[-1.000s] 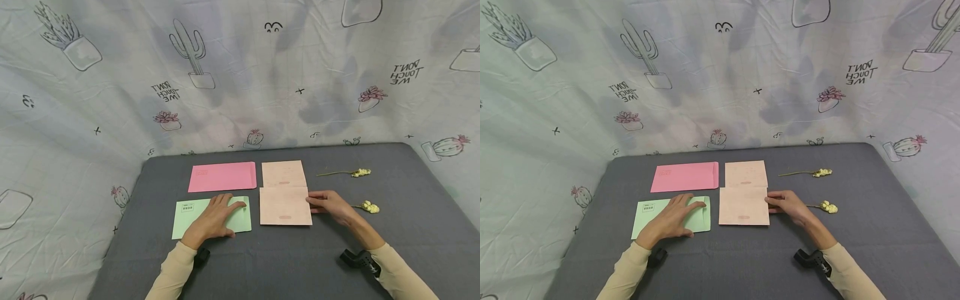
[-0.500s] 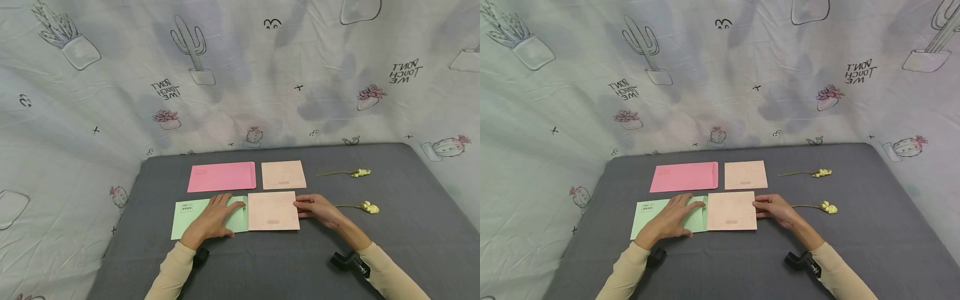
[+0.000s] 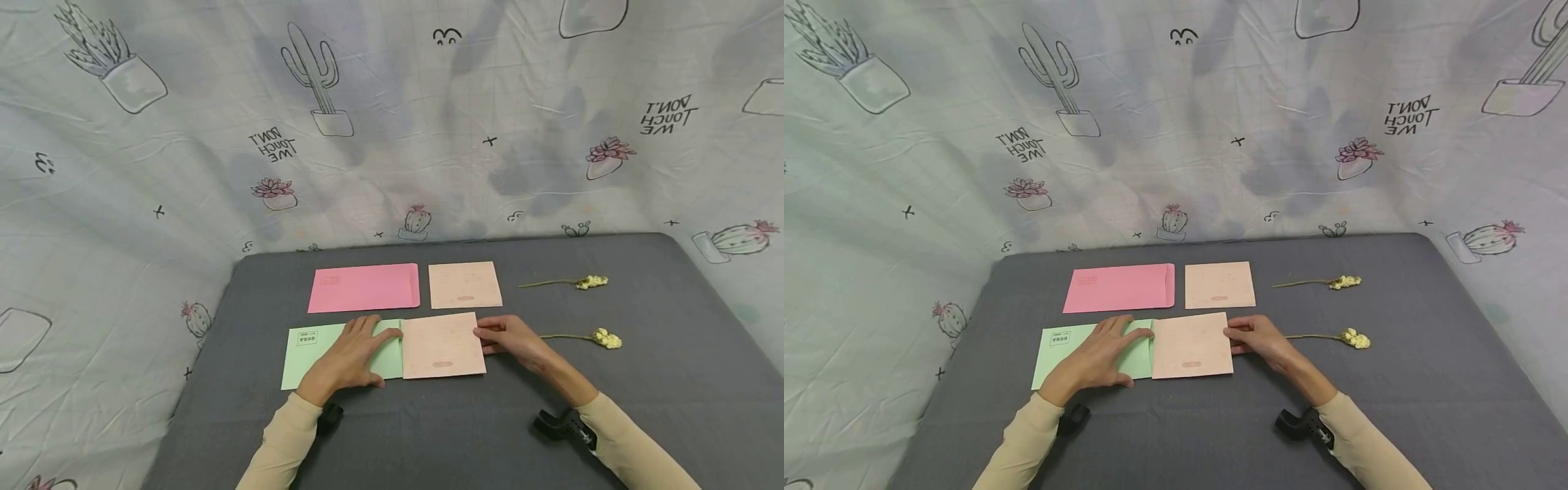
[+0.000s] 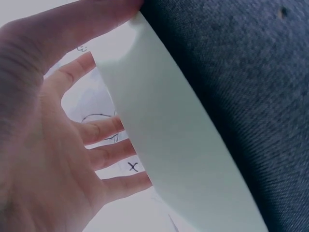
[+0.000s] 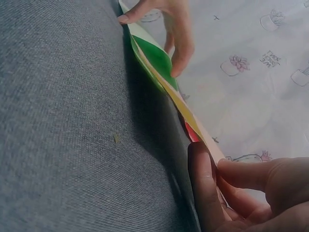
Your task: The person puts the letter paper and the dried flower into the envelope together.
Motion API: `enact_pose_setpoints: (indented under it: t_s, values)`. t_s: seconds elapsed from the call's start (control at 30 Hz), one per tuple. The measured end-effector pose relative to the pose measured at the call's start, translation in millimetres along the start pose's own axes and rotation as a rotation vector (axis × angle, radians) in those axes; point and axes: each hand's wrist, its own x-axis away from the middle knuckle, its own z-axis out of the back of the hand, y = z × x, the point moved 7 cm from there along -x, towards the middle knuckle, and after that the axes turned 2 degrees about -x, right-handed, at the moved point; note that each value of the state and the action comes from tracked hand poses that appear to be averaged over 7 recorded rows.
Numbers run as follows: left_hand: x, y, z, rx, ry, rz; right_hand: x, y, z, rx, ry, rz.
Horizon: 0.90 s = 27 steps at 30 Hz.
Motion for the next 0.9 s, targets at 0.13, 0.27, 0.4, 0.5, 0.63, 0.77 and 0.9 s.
enact_pose_setpoints:
  t_s: [0.13,0.27,0.4,0.5,0.63,0.77,0.9]
  values:
    - [0.2,-0.3,-0.2,0.000,-0.006,-0.003,-3.0,-0.6,-0.5,0.007,0.013,0.000]
    - [0.1,-0.4,0.5,0.001,-0.009,-0.005,-5.2,-0.8,-0.6,0.007,0.030,-0.008]
    - [0.1,-0.5,0.7,0.002,-0.018,-0.005,-5.8,-0.8,-0.2,0.000,0.045,-0.017]
    - [0.1,-0.9,0.3,0.004,-0.021,-0.002,-5.9,0.1,-0.8,0.001,0.041,-0.021]
    - [-0.3,-1.2,-0.1,0.002,-0.023,-0.002,-6.7,1.1,-0.3,0.009,0.053,-0.020]
    - [-0.4,-1.5,-0.7,0.006,-0.029,-0.001,-8.4,2.6,0.7,0.009,0.067,-0.023]
    - [-0.1,-2.6,-1.0,0.005,-0.028,0.003,-9.3,2.7,-0.7,0.017,0.058,-0.016]
